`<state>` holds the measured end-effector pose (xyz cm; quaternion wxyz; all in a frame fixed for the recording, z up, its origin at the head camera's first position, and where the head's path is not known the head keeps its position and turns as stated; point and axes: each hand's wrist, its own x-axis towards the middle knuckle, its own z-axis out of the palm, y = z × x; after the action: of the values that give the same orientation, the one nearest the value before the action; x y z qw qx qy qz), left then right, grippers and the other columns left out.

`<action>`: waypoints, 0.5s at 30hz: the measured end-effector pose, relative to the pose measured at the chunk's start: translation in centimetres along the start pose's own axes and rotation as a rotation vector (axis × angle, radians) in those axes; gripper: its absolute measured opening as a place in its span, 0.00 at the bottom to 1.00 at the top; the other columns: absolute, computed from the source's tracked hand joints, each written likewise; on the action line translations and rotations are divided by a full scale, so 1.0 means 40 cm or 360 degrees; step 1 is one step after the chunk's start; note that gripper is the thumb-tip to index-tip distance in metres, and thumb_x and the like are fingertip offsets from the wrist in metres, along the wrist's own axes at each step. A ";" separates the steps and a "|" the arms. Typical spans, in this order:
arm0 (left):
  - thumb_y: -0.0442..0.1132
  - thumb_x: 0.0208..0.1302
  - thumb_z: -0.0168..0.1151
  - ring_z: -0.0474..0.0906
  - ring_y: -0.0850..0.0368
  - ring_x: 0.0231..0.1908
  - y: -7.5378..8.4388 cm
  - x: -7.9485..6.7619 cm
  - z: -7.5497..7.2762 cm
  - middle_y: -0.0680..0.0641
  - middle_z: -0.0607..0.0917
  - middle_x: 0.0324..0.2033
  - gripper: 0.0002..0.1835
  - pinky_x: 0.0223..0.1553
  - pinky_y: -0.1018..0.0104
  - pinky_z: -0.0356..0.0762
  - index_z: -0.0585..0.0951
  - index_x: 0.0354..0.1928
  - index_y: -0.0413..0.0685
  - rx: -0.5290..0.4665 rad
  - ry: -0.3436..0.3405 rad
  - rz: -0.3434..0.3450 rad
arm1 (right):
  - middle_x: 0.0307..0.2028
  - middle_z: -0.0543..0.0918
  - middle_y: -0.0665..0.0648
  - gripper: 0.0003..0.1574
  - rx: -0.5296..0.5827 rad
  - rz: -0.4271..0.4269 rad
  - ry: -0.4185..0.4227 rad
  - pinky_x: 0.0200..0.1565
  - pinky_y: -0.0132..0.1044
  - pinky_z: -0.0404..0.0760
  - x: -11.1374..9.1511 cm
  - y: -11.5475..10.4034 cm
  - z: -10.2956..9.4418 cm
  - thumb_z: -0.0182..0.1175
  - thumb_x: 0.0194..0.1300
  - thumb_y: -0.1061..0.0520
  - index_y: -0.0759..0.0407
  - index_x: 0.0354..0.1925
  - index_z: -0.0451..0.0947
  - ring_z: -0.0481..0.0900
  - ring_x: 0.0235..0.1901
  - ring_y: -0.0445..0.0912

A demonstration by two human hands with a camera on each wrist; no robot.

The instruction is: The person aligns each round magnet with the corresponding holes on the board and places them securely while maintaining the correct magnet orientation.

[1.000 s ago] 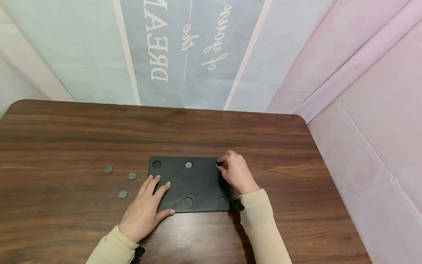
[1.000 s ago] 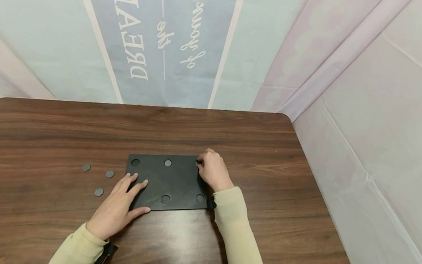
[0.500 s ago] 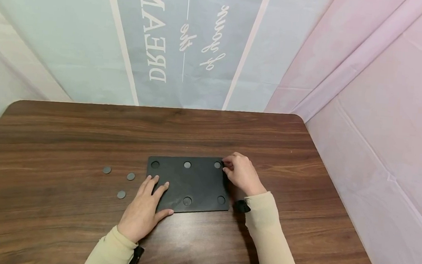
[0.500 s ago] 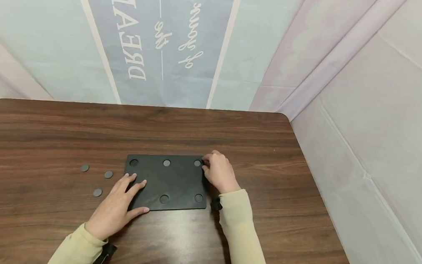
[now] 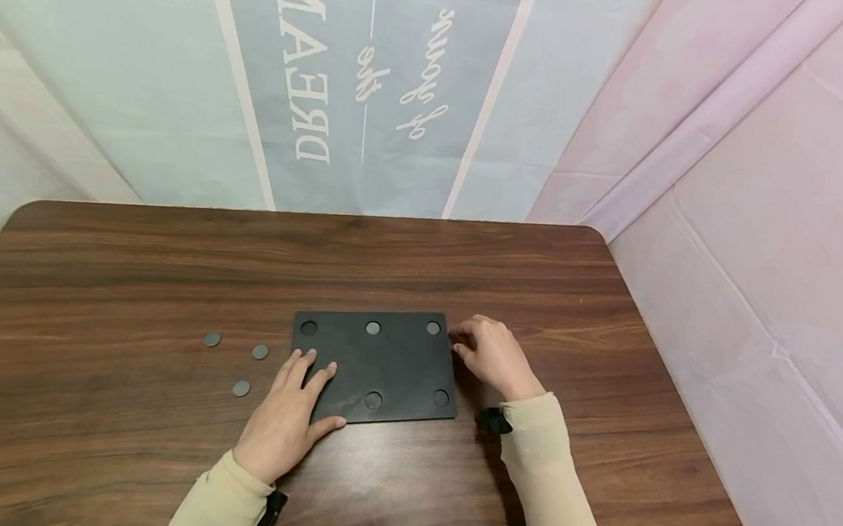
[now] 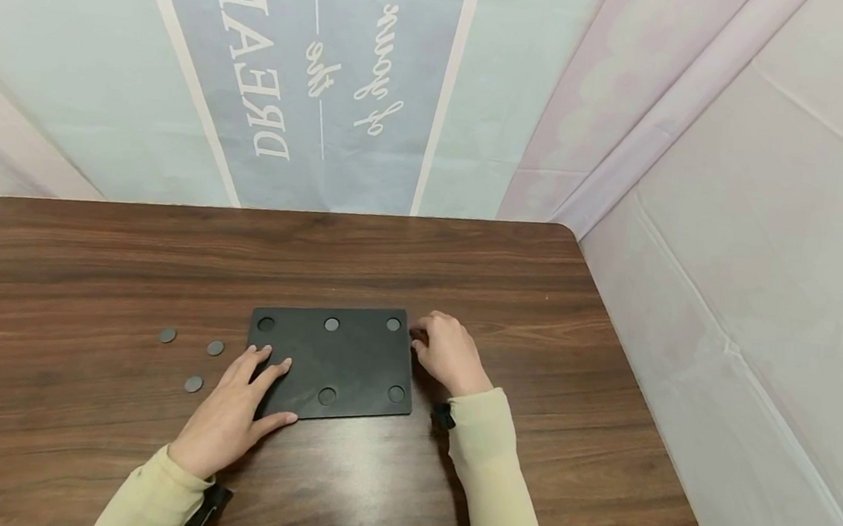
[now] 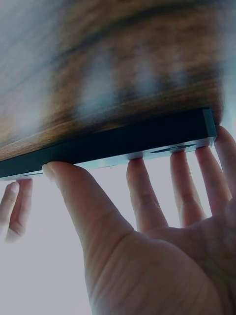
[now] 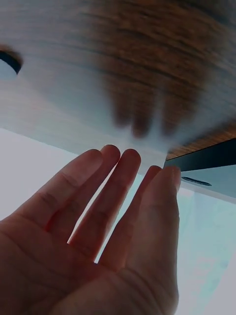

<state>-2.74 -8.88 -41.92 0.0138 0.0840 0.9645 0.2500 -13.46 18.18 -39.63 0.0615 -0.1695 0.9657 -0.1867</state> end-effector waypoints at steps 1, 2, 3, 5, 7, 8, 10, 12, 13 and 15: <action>0.50 0.50 0.69 0.56 0.37 0.67 0.000 0.000 0.000 0.34 0.66 0.62 0.36 0.54 0.46 0.73 0.72 0.60 0.43 0.0000 0.0000 0.0001 | 0.42 0.83 0.57 0.15 -0.0007 0.0001 -0.0001 0.45 0.47 0.79 -0.002 0.001 0.000 0.63 0.58 0.60 0.59 0.45 0.82 0.81 0.43 0.52; 0.50 0.50 0.69 0.56 0.36 0.67 0.000 0.000 0.000 0.34 0.66 0.62 0.36 0.54 0.46 0.73 0.72 0.60 0.43 0.0000 0.0001 0.0002 | 0.42 0.83 0.57 0.15 -0.0012 0.0000 -0.0004 0.45 0.48 0.79 -0.004 0.002 0.000 0.63 0.58 0.61 0.59 0.46 0.82 0.81 0.43 0.53; 0.50 0.50 0.69 0.56 0.36 0.67 -0.001 0.000 0.001 0.34 0.66 0.62 0.36 0.54 0.46 0.73 0.72 0.60 0.43 0.0000 0.0004 0.0004 | 0.42 0.83 0.57 0.15 -0.0018 -0.0001 -0.0006 0.45 0.48 0.79 -0.006 0.003 0.000 0.63 0.58 0.61 0.59 0.46 0.82 0.81 0.43 0.53; 0.50 0.50 0.69 0.56 0.36 0.67 -0.002 0.000 0.002 0.34 0.66 0.62 0.36 0.54 0.46 0.73 0.73 0.60 0.43 0.0001 0.0012 0.0009 | 0.42 0.83 0.58 0.15 -0.0030 -0.0004 -0.0012 0.45 0.48 0.79 -0.011 0.006 0.000 0.63 0.58 0.61 0.59 0.45 0.82 0.81 0.43 0.53; 0.50 0.49 0.70 0.57 0.36 0.66 -0.003 -0.001 0.003 0.33 0.66 0.62 0.35 0.54 0.46 0.73 0.73 0.60 0.43 0.0001 0.0027 0.0018 | 0.42 0.83 0.58 0.15 -0.0035 -0.0005 -0.0007 0.47 0.49 0.79 -0.015 0.008 -0.001 0.63 0.57 0.61 0.59 0.45 0.82 0.81 0.44 0.54; 0.50 0.49 0.70 0.57 0.36 0.66 -0.003 -0.001 0.004 0.33 0.67 0.62 0.35 0.54 0.46 0.73 0.73 0.60 0.43 0.0001 0.0035 0.0024 | 0.42 0.83 0.58 0.15 -0.0034 -0.0009 -0.0006 0.47 0.49 0.79 -0.018 0.009 -0.001 0.63 0.57 0.61 0.59 0.45 0.82 0.81 0.44 0.54; 0.50 0.49 0.70 0.57 0.36 0.66 -0.004 -0.002 0.005 0.33 0.67 0.61 0.35 0.53 0.46 0.73 0.73 0.59 0.42 0.0001 0.0048 0.0033 | 0.43 0.83 0.59 0.15 -0.0035 -0.0009 -0.0002 0.48 0.49 0.78 -0.024 0.011 -0.002 0.64 0.57 0.61 0.60 0.45 0.82 0.81 0.45 0.54; 0.50 0.49 0.70 0.58 0.36 0.66 -0.005 -0.002 0.006 0.33 0.67 0.61 0.35 0.53 0.46 0.73 0.74 0.59 0.42 0.0001 0.0056 0.0038 | 0.43 0.83 0.59 0.15 -0.0043 -0.0004 0.0006 0.49 0.50 0.78 -0.031 0.014 -0.003 0.64 0.57 0.61 0.60 0.45 0.82 0.81 0.45 0.54; 0.50 0.49 0.70 0.58 0.36 0.66 -0.005 -0.002 0.006 0.33 0.67 0.61 0.35 0.53 0.46 0.73 0.74 0.59 0.42 0.0002 0.0057 0.0037 | 0.43 0.83 0.59 0.16 -0.0044 -0.0001 0.0006 0.49 0.50 0.78 -0.034 0.016 -0.003 0.64 0.57 0.60 0.60 0.45 0.82 0.80 0.46 0.55; 0.50 0.49 0.70 0.58 0.36 0.66 -0.005 -0.002 0.005 0.33 0.67 0.61 0.35 0.53 0.46 0.73 0.74 0.59 0.42 0.0001 0.0055 0.0033 | 0.45 0.83 0.60 0.16 -0.0042 0.0020 0.0006 0.51 0.51 0.77 -0.040 0.021 -0.004 0.64 0.57 0.60 0.60 0.46 0.82 0.79 0.49 0.56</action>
<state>-2.67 -8.98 -42.21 -0.0054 0.0896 0.9638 0.2512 -12.23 19.52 -39.71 0.0585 -0.1639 0.9693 -0.1738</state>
